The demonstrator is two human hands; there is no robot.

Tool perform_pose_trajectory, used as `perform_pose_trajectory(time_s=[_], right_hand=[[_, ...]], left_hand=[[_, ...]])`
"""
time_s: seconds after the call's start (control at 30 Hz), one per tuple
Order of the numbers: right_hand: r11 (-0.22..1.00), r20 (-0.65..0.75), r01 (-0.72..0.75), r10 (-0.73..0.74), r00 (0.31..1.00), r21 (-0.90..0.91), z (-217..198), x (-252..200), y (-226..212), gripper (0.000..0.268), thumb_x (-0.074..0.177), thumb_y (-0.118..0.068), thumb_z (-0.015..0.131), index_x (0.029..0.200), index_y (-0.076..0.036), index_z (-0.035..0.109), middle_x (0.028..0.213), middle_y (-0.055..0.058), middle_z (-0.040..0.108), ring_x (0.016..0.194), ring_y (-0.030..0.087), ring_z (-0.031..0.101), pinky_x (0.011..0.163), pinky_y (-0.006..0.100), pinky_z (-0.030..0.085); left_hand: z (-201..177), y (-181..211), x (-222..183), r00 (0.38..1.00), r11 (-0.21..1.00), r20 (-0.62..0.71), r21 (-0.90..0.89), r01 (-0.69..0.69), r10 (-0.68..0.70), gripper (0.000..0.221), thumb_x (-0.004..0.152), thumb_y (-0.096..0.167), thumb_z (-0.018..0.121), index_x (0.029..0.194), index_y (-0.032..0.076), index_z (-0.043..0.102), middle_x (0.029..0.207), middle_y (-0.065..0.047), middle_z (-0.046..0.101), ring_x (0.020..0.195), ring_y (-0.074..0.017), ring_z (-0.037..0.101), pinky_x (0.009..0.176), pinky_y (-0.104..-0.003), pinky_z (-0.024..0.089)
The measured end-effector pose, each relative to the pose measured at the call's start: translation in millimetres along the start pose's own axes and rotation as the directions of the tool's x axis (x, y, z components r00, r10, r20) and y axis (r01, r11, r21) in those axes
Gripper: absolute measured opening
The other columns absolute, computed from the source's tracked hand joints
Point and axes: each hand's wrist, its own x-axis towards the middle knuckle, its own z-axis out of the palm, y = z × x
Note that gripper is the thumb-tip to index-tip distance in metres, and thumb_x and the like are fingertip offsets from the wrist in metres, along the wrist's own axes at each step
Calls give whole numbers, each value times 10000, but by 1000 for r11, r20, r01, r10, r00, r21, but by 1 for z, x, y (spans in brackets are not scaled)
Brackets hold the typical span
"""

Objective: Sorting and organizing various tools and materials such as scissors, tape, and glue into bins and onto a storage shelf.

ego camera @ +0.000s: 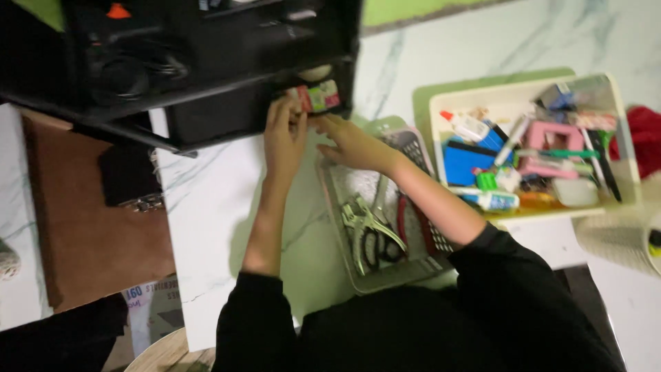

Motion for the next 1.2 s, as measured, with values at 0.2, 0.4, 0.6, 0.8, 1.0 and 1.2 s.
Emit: perform_pose_trajectory(time_s=[0.2,0.4,0.6,0.8,1.0,1.2], right_hand=[[993,-99,-110,105,990,-41,-57,-114,-36,347,942,-120,676,1276,-32,642,1232,186,678,1113,348,687,952,406,543],[900,-438,-346,207,875,-265,-105,-222,20,300,966,-71,680,1257,-5,646,1238,213,676,1165,399,643,1026,439,498],[835,-464,-466,303,832,-291,-128,-294,77,416,887,-67,723,1285,-1,621,1296,218,648,1210,409,607,1036,463,486],[863,-404,-385,241,882,-326,-130,-293,76,589,858,-102,739,1395,35,539,1344,266,580,1269,454,540,1072,483,433],[856,-554,-448,250,794,-257,-140,-293,118,385,1052,-88,609,1419,7,539,1366,262,586,1299,450,554,1130,472,440],[632,-522,-635,393,757,-444,-141,-297,266,329,964,1,606,1293,22,612,1196,253,653,1133,436,630,1028,499,494]], left_hand=[[32,91,-45,955,994,290,-102,-42,70,245,975,112,663,1220,94,652,1205,-115,657,1004,-291,694,851,-373,573],[112,126,-52,782,924,495,-253,-287,379,173,987,153,681,1143,84,653,1140,-122,661,1121,-351,630,969,-444,513],[183,148,-46,606,837,603,-215,-503,519,244,903,176,729,1110,64,666,1137,-110,656,1127,-324,591,979,-455,462],[256,135,-58,621,744,570,25,-668,538,504,771,260,833,1183,37,647,1147,-172,634,1144,-354,564,1016,-570,374],[262,146,-55,663,947,685,-137,-292,303,540,716,99,814,1233,105,658,1126,-157,657,1091,-322,644,948,-501,474],[254,153,-56,754,946,650,-295,134,96,471,788,26,773,1239,75,645,1113,-118,739,1025,-226,716,901,-347,568]])
